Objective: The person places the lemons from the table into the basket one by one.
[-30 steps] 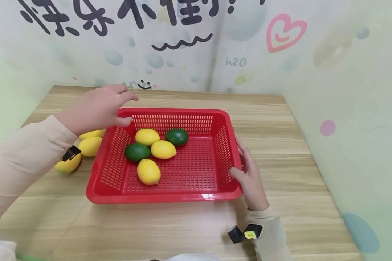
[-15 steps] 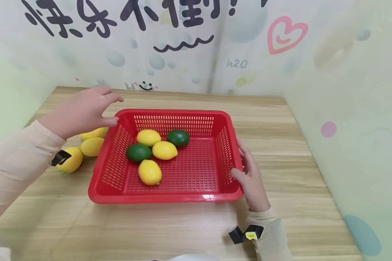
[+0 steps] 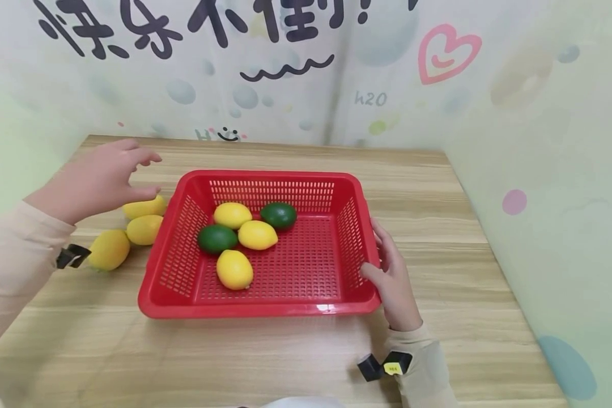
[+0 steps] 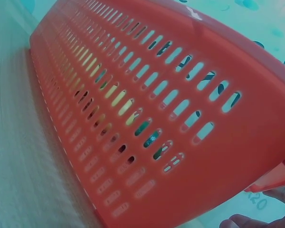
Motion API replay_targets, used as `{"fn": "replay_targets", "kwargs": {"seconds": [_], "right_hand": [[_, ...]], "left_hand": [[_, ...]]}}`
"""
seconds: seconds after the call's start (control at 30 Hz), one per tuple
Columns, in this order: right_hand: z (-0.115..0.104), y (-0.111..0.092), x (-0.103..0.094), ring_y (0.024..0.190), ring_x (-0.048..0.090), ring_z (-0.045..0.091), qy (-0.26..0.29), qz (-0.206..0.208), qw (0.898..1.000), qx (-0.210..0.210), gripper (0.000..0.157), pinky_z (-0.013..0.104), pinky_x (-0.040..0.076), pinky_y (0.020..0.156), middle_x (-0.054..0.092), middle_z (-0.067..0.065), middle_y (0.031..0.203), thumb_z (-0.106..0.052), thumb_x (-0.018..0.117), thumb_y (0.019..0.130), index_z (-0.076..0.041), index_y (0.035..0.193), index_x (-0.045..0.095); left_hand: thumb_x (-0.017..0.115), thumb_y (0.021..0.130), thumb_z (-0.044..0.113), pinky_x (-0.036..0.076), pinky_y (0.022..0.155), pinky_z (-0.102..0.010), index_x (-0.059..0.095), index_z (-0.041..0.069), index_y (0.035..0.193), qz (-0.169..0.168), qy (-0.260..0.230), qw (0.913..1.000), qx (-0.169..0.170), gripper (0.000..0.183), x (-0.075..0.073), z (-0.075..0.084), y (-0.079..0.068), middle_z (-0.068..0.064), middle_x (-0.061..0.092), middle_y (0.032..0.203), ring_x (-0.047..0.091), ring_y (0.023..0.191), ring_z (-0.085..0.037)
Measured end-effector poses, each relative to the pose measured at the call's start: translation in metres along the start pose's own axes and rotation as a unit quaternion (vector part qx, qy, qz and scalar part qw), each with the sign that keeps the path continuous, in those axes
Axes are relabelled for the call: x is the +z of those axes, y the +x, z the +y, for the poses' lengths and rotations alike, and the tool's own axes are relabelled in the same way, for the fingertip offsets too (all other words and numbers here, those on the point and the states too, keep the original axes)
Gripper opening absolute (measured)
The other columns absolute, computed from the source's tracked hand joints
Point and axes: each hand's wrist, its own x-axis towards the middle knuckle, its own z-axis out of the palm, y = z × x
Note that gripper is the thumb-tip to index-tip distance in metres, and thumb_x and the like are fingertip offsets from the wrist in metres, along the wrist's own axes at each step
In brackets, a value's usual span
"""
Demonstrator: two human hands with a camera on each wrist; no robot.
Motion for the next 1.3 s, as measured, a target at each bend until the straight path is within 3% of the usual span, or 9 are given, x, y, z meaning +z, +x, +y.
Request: {"fn": "replay_targets", "kwargs": {"seconds": [0.23, 0.47, 0.83, 1.03, 1.3], "right_hand": [[0.0, 0.001, 0.001, 0.12, 0.046, 0.032, -0.001, -0.001, 1.0, 0.006, 0.078, 0.047, 0.054, 0.077, 0.038, 0.009, 0.142, 0.009, 0.051, 0.086, -0.032, 0.149, 0.028], [-0.002, -0.001, 0.0, 0.121, 0.046, 0.031, -0.009, 0.008, 1.0, 0.005, 0.079, 0.045, 0.054, 0.077, 0.037, 0.009, 0.144, 0.008, 0.053, 0.086, -0.031, 0.15, 0.028], [-0.002, -0.002, 0.002, 0.122, 0.045, 0.032, -0.006, 0.005, 1.0, 0.005, 0.08, 0.048, 0.053, 0.078, 0.037, 0.008, 0.144, 0.009, 0.051, 0.086, -0.032, 0.15, 0.028], [-0.001, -0.002, 0.002, 0.122, 0.045, 0.033, 0.003, 0.008, 1.0, 0.007, 0.078, 0.048, 0.053, 0.077, 0.037, 0.008, 0.144, 0.009, 0.05, 0.087, -0.032, 0.15, 0.028], [-0.001, -0.002, 0.002, 0.123, 0.045, 0.034, 0.004, 0.008, 1.0, 0.005, 0.079, 0.049, 0.053, 0.078, 0.037, 0.008, 0.144, 0.009, 0.051, 0.086, -0.031, 0.15, 0.027]], "left_hand": [[0.073, 0.078, 0.025, 0.05, 0.074, -0.05, 0.06, -0.002, 0.117, -0.006, -0.002, 0.9992, -0.039, 0.049, 0.009, -0.022, -0.022, -0.022, 0.06, 0.105, 0.058, 0.089, -0.035], [0.072, 0.079, 0.031, 0.05, 0.074, -0.052, 0.059, -0.003, 0.12, -0.036, -0.015, 0.9958, -0.083, 0.055, 0.023, -0.037, -0.038, -0.024, 0.058, 0.11, 0.058, 0.09, -0.035], [0.071, 0.079, 0.032, 0.049, 0.071, -0.051, 0.059, -0.004, 0.116, -0.045, -0.026, 0.9936, -0.101, 0.054, 0.041, -0.055, -0.063, -0.025, 0.062, 0.104, 0.059, 0.088, -0.036], [0.076, 0.075, 0.04, 0.05, 0.07, -0.051, 0.06, -0.005, 0.112, -0.066, -0.03, 0.9921, -0.102, 0.06, 0.052, -0.062, -0.077, -0.025, 0.063, 0.1, 0.06, 0.085, -0.037], [0.071, 0.075, 0.056, 0.05, 0.072, -0.052, 0.059, -0.007, 0.114, -0.08, -0.036, 0.9898, -0.113, 0.075, 0.063, -0.064, -0.085, -0.026, 0.062, 0.103, 0.06, 0.087, -0.036]]}}
